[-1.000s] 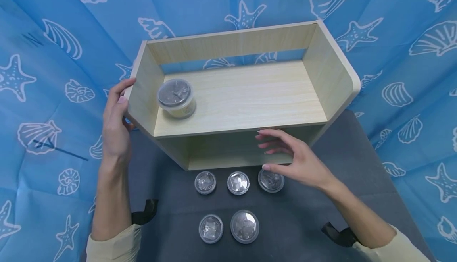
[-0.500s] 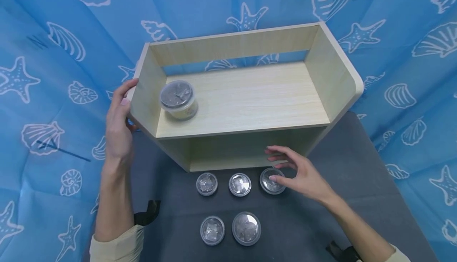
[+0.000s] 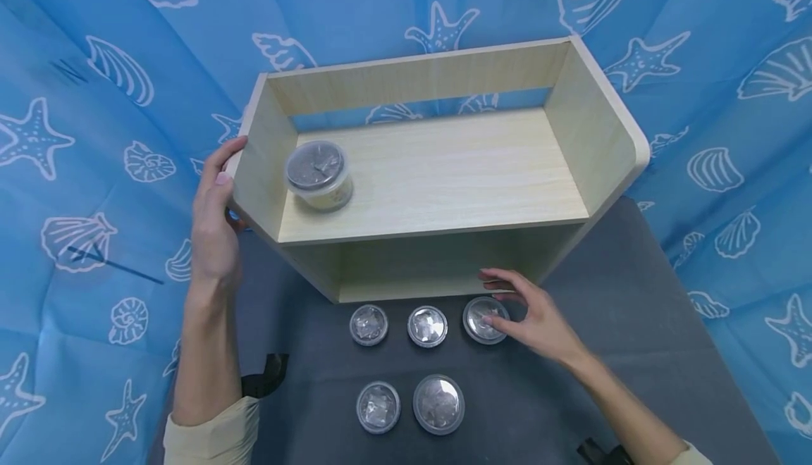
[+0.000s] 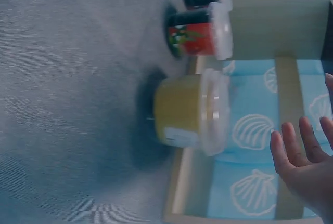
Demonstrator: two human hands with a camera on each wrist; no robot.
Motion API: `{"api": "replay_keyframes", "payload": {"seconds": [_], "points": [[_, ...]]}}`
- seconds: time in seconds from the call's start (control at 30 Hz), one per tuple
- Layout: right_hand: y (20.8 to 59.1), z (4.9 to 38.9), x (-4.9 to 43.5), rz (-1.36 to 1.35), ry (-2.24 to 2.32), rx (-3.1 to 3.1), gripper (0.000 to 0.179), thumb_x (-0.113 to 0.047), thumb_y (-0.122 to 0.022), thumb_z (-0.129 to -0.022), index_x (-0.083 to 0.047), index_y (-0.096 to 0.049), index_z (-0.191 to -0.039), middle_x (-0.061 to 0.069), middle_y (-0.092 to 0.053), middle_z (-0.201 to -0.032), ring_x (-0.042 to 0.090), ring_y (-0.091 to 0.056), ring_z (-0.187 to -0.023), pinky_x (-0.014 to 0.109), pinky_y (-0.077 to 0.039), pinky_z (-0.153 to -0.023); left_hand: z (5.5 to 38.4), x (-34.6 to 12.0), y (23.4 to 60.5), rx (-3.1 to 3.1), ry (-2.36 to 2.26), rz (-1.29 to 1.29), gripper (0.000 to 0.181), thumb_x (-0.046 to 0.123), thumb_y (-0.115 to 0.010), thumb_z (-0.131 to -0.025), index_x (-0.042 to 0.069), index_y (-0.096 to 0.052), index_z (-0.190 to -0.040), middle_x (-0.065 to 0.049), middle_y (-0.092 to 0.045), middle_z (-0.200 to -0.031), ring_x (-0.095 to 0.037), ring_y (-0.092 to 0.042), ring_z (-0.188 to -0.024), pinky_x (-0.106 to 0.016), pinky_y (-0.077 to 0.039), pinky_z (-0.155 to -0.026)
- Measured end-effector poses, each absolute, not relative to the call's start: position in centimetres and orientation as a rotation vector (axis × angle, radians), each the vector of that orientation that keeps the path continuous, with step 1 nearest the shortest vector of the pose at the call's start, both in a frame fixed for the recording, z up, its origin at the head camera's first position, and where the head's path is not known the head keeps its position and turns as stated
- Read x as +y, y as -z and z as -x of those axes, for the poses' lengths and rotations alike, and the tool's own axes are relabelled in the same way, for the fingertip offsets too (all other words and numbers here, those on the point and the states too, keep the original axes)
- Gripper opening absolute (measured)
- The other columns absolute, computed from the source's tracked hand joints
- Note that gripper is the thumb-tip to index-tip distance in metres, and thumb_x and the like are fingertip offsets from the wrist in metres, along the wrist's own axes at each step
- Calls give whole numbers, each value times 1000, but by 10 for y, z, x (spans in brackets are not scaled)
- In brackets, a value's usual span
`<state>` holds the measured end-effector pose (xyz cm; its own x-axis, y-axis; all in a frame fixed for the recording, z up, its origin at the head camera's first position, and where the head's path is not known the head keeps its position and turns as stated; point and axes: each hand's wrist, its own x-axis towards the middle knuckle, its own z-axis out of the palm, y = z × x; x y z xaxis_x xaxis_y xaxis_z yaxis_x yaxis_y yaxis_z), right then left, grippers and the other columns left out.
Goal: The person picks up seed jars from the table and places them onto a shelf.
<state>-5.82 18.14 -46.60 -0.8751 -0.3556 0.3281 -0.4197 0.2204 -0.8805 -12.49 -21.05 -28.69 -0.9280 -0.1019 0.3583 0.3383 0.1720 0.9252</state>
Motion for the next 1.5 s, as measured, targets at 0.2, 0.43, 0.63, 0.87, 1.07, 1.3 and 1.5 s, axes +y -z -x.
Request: {"api": "replay_keyframes", "payload": {"seconds": [0.2,0.43,0.63,0.87,1.07,1.3,1.5], "points": [[485,58,186,-697,-1721,-2437,71,9,-81,-75,-2,-51,-139,16,-59,-132,29,-57,-118,27,-47,-98,125,-210,287,-2119,1799,222,48,24,-29,-101,21,-51,-143,-7,-45,-136,-25,-45,-100,-37,-30,-65],[505,55,189,-632,-1668,-2448,72,8,-84,-71,0,-54,-136,18,-60,-130,23,-59,-117,23,-47,-96,125,-210,287,-2115,1800,227,47,25,-29,-102,20,-51,-144,-8,-45,-135,-26,-44,-98,-38,-29,-64],[519,49,191,-579,-1625,-2489,71,2,-86,-72,-1,-55,-135,18,-61,-129,24,-62,-114,24,-47,-95,125,-209,287,-2113,1800,226,47,25,-29,-101,20,-51,-143,-8,-45,-135,-26,-45,-100,-39,-30,-65],[534,43,190,-472,-1556,-2581,70,-1,-87,-71,-3,-56,-134,12,-59,-130,33,-61,-113,27,-50,-93,125,-209,287,-2094,1821,237,47,24,-29,-101,19,-51,-143,-8,-45,-136,-27,-45,-101,-38,-32,-67],[542,38,187,-360,-1543,-2646,74,-5,-89,-71,-5,-54,-136,11,-58,-131,27,-58,-116,31,-51,-91,125,-210,287,-2077,1841,257,47,24,-29,-102,18,-51,-143,-9,-46,-133,-25,-46,-94,-35,-30,-62],[547,33,181,-242,-1552,-2680,78,-8,-89,-71,-4,-52,-139,17,-59,-131,29,-60,-112,38,-52,-89,126,-210,286,-2083,1842,246,46,25,-30,-102,18,-51,-143,-9,-45,-136,-26,-46,-97,-36,-32,-63],[553,29,175,-217,-1554,-2668,84,-15,-90,-72,-7,-48,-144,17,-56,-138,32,-58,-118,19,-42,-94,126,-211,286,-2082,1857,247,46,24,-30,-102,18,-51,-143,-9,-45,-134,-25,-45,-92,-35,-29,-60]]}}
